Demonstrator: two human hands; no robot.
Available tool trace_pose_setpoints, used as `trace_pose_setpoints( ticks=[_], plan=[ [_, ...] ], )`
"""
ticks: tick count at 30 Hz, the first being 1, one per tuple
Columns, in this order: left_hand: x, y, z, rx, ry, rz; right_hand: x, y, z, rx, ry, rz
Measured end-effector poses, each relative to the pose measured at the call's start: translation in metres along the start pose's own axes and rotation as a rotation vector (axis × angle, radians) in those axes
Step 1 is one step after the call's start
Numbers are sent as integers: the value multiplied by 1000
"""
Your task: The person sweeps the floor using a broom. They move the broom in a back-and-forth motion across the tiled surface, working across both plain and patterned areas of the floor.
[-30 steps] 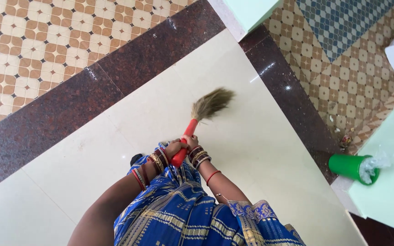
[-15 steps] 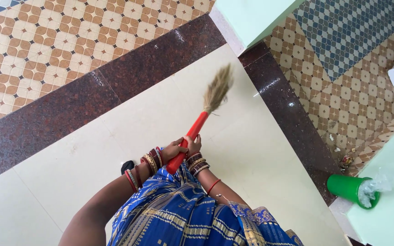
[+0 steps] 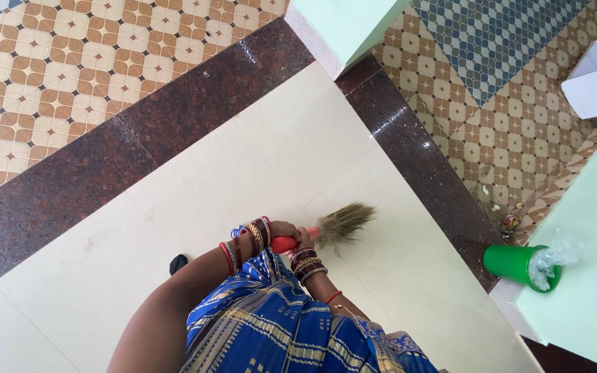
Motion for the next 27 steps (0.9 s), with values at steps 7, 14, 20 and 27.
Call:
trace_pose_setpoints(
  ticks=[7,14,20,27],
  plan=[
    [-36,28,20,-280,-317,-64,18,6,-35,-394,-40,64],
    [-61,17,35,-567,-684,-263,36,16,-96,-692,87,128],
    [-73,-29,45,-596,-903,-376,45,36,-140,-864,269,206],
    [-79,-73,15,-442,-979,-418,37,59,-127,-763,390,263]
  ],
)
Point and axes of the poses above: each hand's wrist, its own x-axis towards the middle knuckle, its own z-axis out of the back of the hand, y = z × x, the point moved 5 cm from there along x, towards the middle knuckle, and after that the axes turned 15 degrees about -z, right-handed, at the moved point
